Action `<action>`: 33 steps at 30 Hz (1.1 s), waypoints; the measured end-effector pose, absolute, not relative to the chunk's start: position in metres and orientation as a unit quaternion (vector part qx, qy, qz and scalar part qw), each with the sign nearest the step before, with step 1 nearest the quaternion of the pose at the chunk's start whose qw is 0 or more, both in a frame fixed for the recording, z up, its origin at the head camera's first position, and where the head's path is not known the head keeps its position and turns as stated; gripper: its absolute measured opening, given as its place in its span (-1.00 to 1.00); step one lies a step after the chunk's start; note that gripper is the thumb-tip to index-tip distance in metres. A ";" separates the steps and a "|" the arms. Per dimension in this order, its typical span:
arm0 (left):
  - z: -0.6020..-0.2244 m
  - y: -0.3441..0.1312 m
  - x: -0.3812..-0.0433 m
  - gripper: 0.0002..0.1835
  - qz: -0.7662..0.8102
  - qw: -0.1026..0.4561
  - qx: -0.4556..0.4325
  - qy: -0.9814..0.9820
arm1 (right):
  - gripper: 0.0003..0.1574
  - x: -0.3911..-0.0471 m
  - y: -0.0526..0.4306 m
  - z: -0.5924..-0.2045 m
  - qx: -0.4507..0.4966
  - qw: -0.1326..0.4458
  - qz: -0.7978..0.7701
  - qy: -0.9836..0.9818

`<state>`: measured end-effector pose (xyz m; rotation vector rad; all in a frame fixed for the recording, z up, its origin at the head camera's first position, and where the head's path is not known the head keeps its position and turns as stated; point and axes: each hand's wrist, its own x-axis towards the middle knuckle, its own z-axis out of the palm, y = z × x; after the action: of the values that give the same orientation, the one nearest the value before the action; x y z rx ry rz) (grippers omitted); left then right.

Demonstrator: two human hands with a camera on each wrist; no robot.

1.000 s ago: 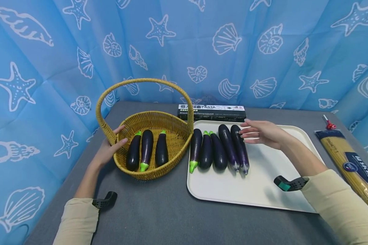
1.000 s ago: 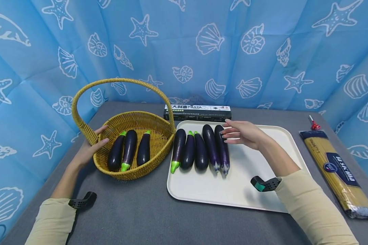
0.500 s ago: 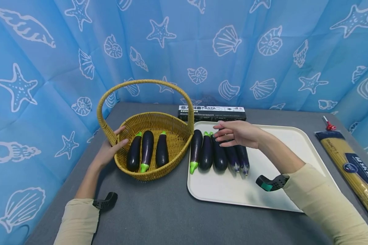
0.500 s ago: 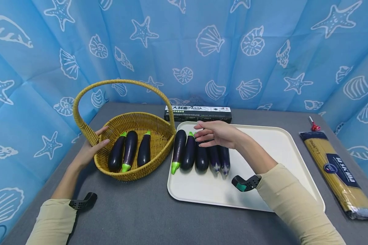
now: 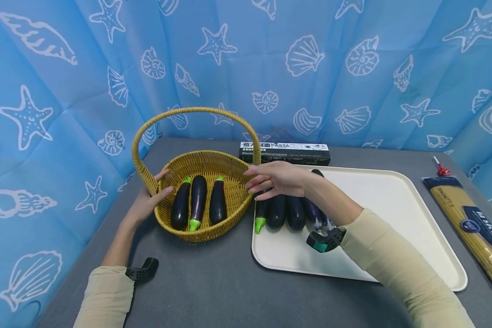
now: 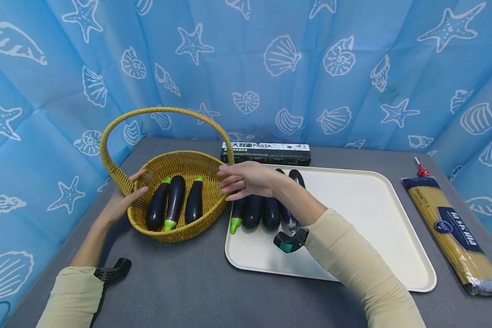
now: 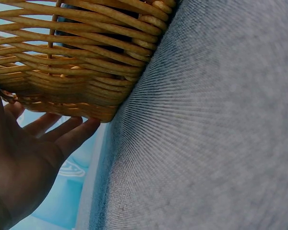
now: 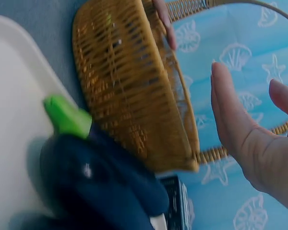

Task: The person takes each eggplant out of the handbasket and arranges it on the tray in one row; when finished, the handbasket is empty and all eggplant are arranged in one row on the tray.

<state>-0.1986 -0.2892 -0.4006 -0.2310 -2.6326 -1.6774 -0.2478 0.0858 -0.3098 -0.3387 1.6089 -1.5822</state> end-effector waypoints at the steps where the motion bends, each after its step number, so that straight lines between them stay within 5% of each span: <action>1: -0.397 -0.287 -0.196 -0.29 -0.535 0.007 -0.077 -0.841 | -0.41 -0.248 0.081 -0.310 -0.138 0.423 -0.629 0.638; 16: -0.405 -0.294 -0.200 -0.29 -0.536 0.011 -0.072 -0.841 | -0.37 -0.257 0.022 -0.320 -0.111 0.453 -0.594 0.655; 33: -0.405 -0.292 -0.199 -0.28 -0.529 0.020 -0.083 -0.844 | -0.36 -0.270 -0.011 -0.329 -0.051 0.404 -0.504 0.762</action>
<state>-0.1986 -0.2915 -0.4053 -0.2565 -2.6197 -1.6409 -0.2698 -0.0110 -0.3288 -0.1292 1.9230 -1.2725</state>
